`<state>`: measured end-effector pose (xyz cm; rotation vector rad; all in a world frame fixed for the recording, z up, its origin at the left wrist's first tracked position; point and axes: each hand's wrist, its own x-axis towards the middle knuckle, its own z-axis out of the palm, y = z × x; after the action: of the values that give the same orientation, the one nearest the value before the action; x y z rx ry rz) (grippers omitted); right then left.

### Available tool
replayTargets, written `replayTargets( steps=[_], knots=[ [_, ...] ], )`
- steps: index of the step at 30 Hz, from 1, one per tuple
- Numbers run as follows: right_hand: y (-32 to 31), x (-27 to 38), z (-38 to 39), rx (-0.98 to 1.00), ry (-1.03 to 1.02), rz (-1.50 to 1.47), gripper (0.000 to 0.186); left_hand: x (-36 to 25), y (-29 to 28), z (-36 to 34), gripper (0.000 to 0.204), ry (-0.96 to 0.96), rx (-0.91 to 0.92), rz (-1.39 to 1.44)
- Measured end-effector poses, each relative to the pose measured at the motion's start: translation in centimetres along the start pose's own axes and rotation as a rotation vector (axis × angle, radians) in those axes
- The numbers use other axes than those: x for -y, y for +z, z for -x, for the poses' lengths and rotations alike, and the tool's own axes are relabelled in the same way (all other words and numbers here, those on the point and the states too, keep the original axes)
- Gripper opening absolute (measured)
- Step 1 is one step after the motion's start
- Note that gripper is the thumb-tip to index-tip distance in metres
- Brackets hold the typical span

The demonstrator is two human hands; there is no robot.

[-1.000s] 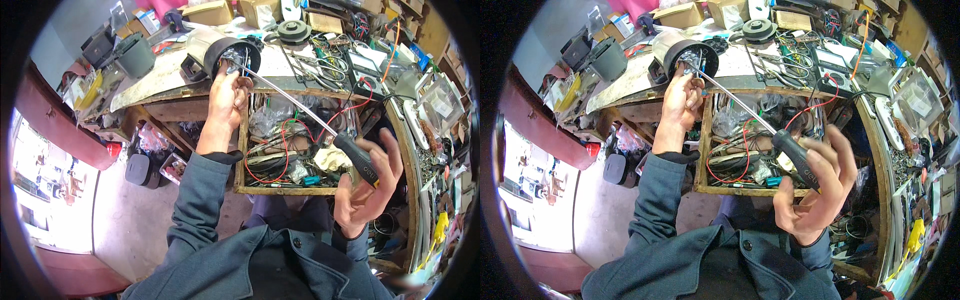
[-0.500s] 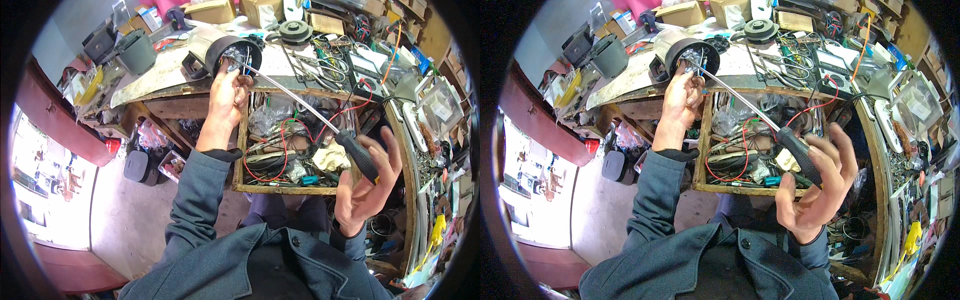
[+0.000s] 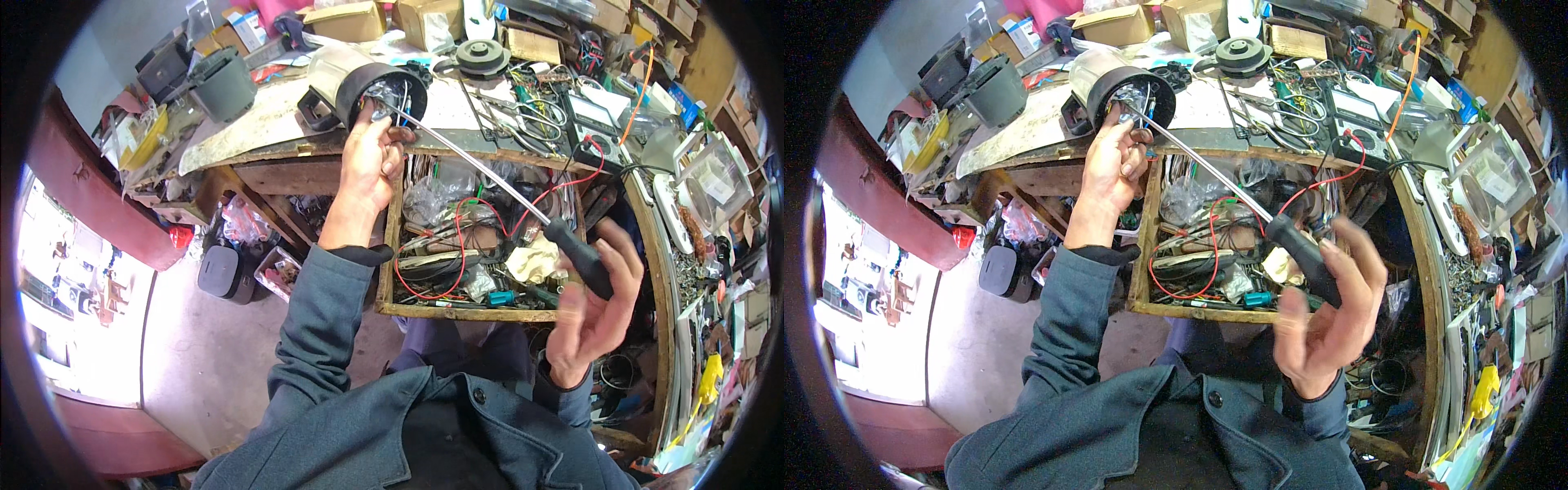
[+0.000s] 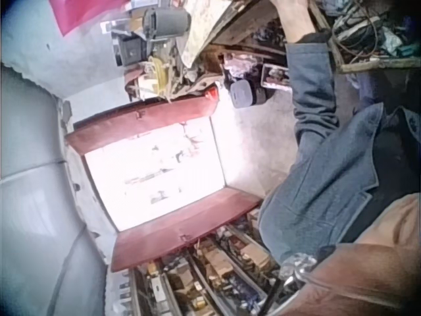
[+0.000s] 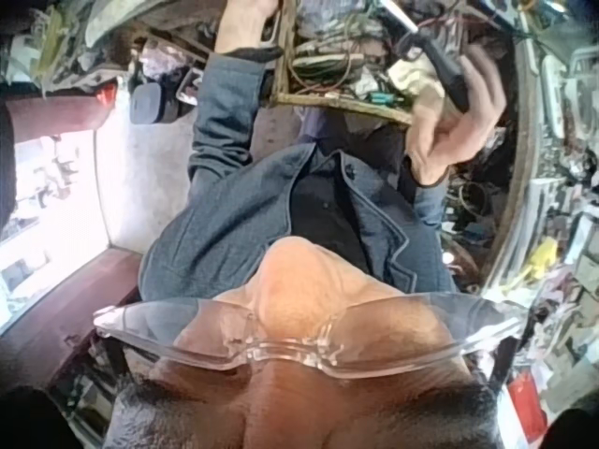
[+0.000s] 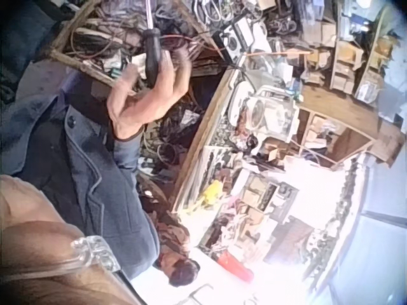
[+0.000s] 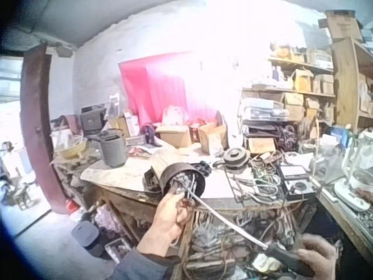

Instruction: The person works on the internal wiring of a small black cylindrical device on a cluttered workbench. They strip and twist wires, connect them to terminals, and use a screwdriver to tighten connections inside the device.

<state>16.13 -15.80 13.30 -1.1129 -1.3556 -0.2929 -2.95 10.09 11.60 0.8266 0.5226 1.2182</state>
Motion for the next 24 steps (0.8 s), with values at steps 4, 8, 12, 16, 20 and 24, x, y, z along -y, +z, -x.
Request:
replayTargets(
  steps=[4,8,12,16,20,24],
  knots=[
    [0.3,-0.7,0.4,-0.035,-0.04,-0.022,0.032,-0.2,-0.3,-0.4,0.055,-0.026,0.037,0.007],
    [0.2,-0.4,0.7,-0.035,0.093,-0.068,0.037,-0.2,-0.8,-0.7,0.057,-0.051,0.095,0.021],
    [0.2,-0.9,0.4,-0.03,-0.04,0.025,0.028,-0.2,-0.6,-0.4,0.056,-0.047,0.077,0.027],
    [-0.7,-0.7,1.1,0.04,0.124,-0.039,0.037,-0.2,-0.5,-0.5,0.056,-0.031,0.075,0.02],
    [0.4,-1.1,0.4,-0.037,-0.1,0.061,0.046,-0.2,-0.2,-0.1,0.053,-0.015,0.05,0.027],
    [-1.0,-0.3,1.0,0.042,0.204,-0.043,0.027,0.0,0.3,-0.1,0.011,-0.04,0.037,0.058]
  ],
)
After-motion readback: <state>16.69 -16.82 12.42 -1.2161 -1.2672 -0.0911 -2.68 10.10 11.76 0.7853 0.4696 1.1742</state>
